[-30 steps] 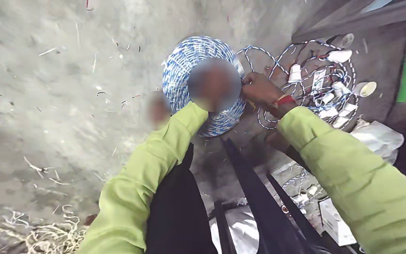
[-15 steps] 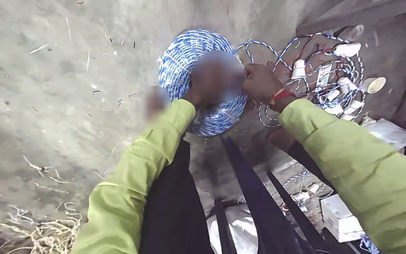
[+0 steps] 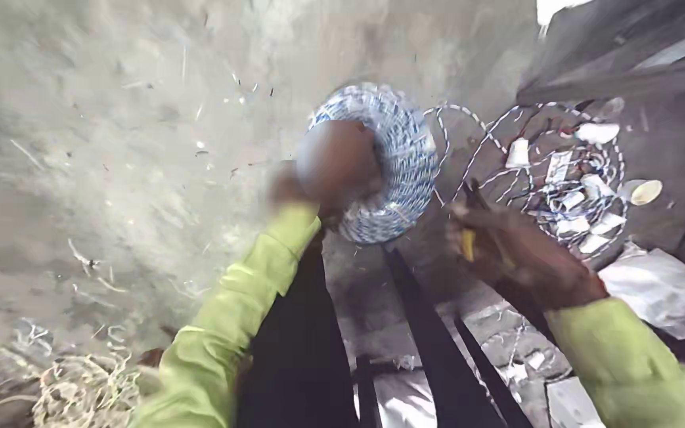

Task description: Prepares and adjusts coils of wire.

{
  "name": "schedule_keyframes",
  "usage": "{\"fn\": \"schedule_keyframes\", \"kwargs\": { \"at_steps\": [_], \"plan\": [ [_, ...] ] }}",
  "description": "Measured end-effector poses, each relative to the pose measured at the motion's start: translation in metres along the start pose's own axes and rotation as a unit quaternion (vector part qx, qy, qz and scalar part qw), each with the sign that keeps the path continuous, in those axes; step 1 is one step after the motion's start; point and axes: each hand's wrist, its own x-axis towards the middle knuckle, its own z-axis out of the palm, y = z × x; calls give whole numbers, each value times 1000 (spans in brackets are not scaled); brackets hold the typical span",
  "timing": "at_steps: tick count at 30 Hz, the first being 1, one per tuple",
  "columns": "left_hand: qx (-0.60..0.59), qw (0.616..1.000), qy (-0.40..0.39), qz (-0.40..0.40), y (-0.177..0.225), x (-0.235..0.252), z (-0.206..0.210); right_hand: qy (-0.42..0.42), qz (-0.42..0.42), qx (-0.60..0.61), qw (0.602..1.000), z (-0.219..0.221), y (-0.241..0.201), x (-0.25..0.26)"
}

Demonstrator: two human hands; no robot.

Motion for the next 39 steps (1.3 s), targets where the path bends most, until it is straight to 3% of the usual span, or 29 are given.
{"fn": "schedule_keyframes", "kwargs": {
  "at_steps": [4, 8, 10, 13, 16, 19, 23, 39],
  "plan": [
    [119, 991, 41, 38, -59, 11, -2, -133, 65, 12, 989, 50, -27, 33],
    [186, 968, -38, 163, -77, 18, -24, -234, 101, 89, 963, 89, -41, 74],
    [227, 944, -76, 228, -80, 31, -36, -228, 106, 103, 962, 108, -47, 92],
    [287, 909, -160, 257, -69, 50, -50, -217, 104, 81, 967, 130, -50, 103],
    [320, 886, -174, 285, -66, 64, -52, -209, 93, 68, 971, 138, -50, 108],
    [258, 907, -212, 256, -71, 71, -52, -180, 54, 53, 981, 140, -48, 115],
    [104, 947, -221, 207, -79, 73, -59, -206, 38, 0, 978, 145, -54, 123],
    [92, 918, -266, 280, -86, 83, -66, -175, 20, -22, 984, 160, -63, 136]
  ]
}}
